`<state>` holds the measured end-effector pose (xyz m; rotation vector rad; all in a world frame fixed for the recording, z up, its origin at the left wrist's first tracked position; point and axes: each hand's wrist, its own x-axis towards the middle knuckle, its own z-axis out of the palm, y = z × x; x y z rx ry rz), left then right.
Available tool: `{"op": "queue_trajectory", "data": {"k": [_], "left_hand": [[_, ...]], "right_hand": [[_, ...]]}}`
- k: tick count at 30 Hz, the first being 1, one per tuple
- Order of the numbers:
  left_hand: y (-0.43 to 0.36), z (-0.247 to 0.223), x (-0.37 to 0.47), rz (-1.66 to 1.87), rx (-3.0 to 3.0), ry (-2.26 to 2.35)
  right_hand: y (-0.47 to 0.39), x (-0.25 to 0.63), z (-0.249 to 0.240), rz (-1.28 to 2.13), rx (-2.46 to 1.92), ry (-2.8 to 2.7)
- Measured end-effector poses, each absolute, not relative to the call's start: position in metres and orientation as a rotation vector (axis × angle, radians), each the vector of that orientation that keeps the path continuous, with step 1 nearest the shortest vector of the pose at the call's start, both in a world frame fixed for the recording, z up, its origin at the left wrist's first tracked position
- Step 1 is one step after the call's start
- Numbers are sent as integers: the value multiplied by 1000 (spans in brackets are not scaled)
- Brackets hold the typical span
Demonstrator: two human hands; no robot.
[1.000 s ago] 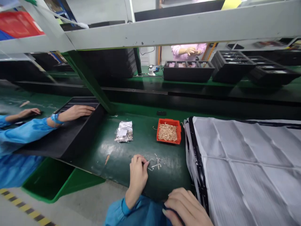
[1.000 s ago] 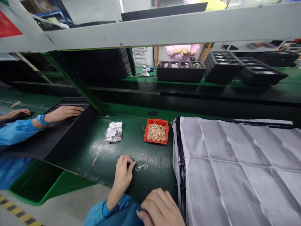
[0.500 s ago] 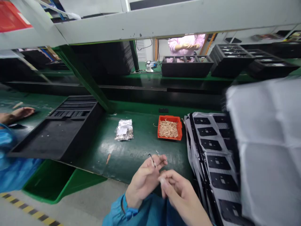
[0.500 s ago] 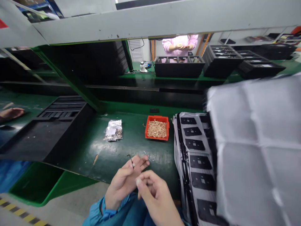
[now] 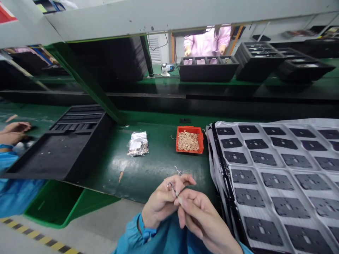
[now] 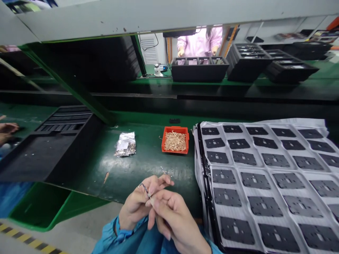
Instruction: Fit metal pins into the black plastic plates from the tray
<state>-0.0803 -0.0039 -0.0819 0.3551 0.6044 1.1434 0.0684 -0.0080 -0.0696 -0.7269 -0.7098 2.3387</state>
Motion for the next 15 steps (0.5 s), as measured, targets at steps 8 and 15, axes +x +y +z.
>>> {"op": "queue_trajectory", "data": {"k": [8, 15], "left_hand": [[-20, -87, -80, 1736, 544, 1121], [-14, -76, -91, 1510, 1097, 1410]], "right_hand": [[-4, 54, -81, 1871, -1031, -933], [5, 33, -89, 1365, -1084, -1322]]}}
